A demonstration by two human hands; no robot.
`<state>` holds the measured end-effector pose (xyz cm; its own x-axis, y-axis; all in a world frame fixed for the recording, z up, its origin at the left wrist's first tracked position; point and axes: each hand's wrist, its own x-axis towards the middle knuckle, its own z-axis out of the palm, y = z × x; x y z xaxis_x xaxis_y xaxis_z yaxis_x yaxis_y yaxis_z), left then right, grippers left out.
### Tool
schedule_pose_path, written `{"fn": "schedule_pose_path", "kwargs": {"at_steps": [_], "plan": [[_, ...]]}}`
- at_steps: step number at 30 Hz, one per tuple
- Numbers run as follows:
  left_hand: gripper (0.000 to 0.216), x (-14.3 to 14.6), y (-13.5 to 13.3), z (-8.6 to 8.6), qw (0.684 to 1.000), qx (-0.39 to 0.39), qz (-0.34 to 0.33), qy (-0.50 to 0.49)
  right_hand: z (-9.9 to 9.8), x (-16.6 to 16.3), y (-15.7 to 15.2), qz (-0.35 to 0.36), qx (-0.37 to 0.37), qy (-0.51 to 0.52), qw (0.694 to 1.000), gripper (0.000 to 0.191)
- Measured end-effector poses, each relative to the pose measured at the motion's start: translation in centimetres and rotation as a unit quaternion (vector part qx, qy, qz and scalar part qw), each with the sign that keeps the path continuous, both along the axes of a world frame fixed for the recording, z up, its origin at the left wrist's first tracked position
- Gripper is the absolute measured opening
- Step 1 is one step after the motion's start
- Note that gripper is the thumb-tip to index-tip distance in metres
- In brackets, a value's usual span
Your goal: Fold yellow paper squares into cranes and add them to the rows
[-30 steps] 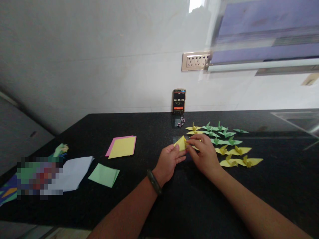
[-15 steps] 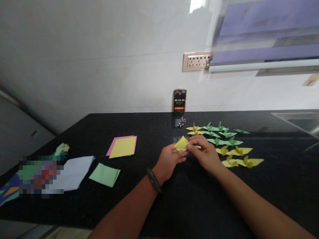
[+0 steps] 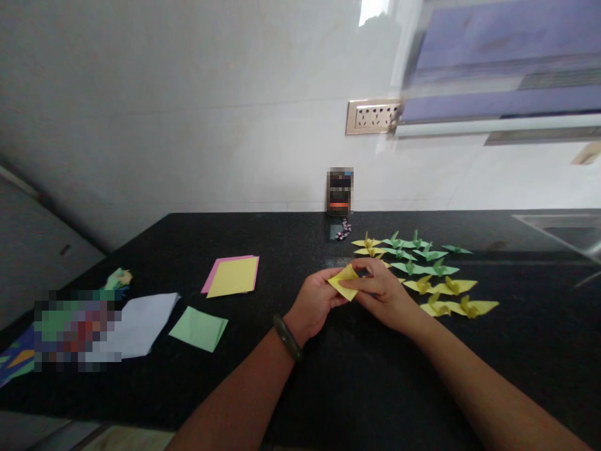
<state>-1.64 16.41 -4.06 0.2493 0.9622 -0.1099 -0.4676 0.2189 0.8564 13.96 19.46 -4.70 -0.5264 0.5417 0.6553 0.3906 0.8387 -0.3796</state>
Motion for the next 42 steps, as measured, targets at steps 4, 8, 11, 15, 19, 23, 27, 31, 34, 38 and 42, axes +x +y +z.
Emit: {"fn": "schedule_pose_path", "kwargs": {"at_steps": [4, 8, 11, 15, 19, 23, 27, 31, 34, 38, 42], "plan": [[0.023, -0.4, 0.2, 0.1, 0.997, -0.047, -0.004, -0.066, -0.4, -0.1, 0.1, -0.026, -0.065, 0.051, 0.996, 0.024], [0.026, -0.6, 0.3, 0.3, 0.986, -0.099, -0.025, -0.130, -0.4, -0.5, -0.2, -0.022, -0.159, 0.118, 0.980, 0.020], [0.032, -0.6, 0.3, 0.4, 0.987, -0.088, -0.025, -0.129, -0.1, -0.7, -0.4, -0.012, -0.201, 0.158, 0.967, 0.018], [0.031, -0.5, 0.1, 0.2, 0.990, -0.067, -0.030, -0.123, 0.3, -0.7, -0.6, -0.006, -0.241, 0.175, 0.955, 0.018], [0.028, -0.6, 0.1, 0.0, 0.990, -0.057, -0.036, -0.125, 0.7, -0.6, -0.8, 0.004, -0.245, 0.174, 0.954, 0.020], [0.029, -0.6, 0.2, -0.2, 0.988, -0.064, -0.038, -0.138, 1.1, -0.5, -1.1, 0.028, -0.220, 0.140, 0.965, 0.026], [0.027, -0.5, 0.2, -0.2, 0.989, -0.055, -0.021, -0.135, 1.3, -0.6, -1.5, 0.010, -0.212, 0.124, 0.969, 0.036], [0.026, -0.3, 0.1, -0.3, 0.992, -0.032, -0.020, -0.118, 1.0, -1.1, -1.6, -0.012, -0.203, 0.127, 0.971, 0.019], [0.030, -0.2, 0.1, -0.5, 0.993, -0.026, -0.024, -0.110, 0.8, -1.3, -1.7, -0.007, -0.200, 0.153, 0.968, 0.018], [0.033, -0.2, 0.2, -0.8, 0.994, -0.031, -0.009, -0.102, 0.9, -1.2, -1.9, -0.002, -0.177, 0.133, 0.975, 0.021], [0.038, -0.1, 0.1, -0.7, 0.995, -0.046, 0.020, -0.092, 1.1, -1.0, -1.9, -0.002, -0.139, 0.090, 0.986, 0.028]]}}
